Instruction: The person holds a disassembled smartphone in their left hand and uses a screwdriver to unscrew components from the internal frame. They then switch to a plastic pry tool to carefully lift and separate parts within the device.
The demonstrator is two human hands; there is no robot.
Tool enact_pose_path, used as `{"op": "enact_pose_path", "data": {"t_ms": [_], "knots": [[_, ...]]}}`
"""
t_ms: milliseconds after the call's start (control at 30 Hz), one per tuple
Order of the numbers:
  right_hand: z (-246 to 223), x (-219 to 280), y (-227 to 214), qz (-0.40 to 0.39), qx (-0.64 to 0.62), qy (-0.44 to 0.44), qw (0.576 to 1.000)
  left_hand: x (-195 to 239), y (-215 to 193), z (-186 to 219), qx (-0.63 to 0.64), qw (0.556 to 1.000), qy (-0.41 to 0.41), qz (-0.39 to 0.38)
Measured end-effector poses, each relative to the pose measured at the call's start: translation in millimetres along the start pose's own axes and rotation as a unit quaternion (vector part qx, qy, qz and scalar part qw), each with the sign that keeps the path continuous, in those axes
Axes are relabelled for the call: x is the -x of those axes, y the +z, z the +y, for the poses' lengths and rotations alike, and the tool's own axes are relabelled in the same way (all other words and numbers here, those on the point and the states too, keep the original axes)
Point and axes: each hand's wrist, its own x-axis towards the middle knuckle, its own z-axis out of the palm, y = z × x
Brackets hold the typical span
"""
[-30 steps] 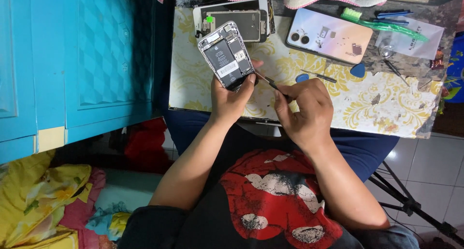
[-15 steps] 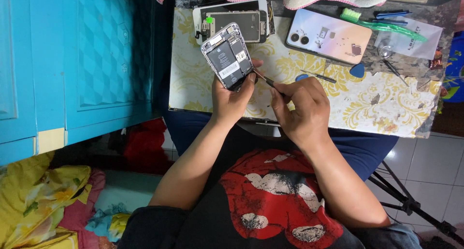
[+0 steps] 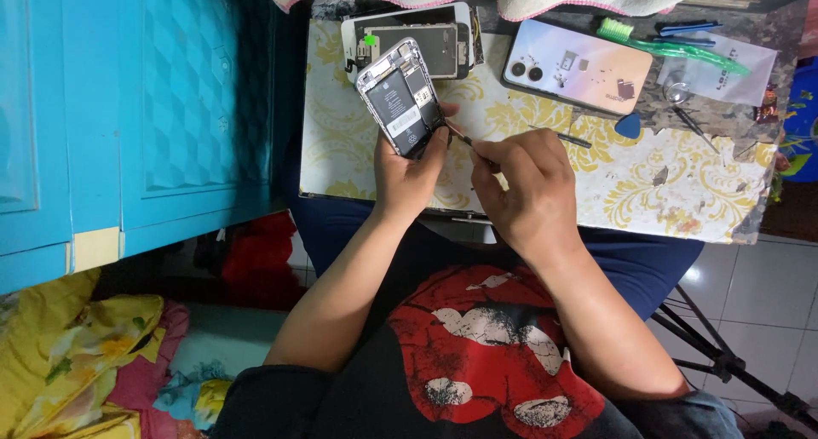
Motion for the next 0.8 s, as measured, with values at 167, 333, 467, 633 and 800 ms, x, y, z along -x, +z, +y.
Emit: {"op": "enact_pose_path", "data": {"t_ms": [167, 333, 467, 633, 800], "knots": [[-7, -17, 2, -0.011, -0.001, 0.013, 1.0, -1, 5, 15, -0.039, 0.999, -0.018, 0.011], [-5, -18, 22, -0.011, 0.014, 0.003, 1.0, 2, 4, 18, -0.187, 0.98, -0.048, 0.057], [3, -11, 39, 0.035, -0.075, 0.003, 0.997, -3, 5, 24, -0.193, 0.976, -0.063, 0.075], [30, 0, 58, 0.127, -0.085, -0.037, 0.988, -6, 13, 30, -0.186, 0.978, -0.056, 0.071], [38, 2, 68, 0.172, -0.115, -0.078, 0.975, -5, 19, 22, -0.158, 0.982, -0.039, 0.1]]}}
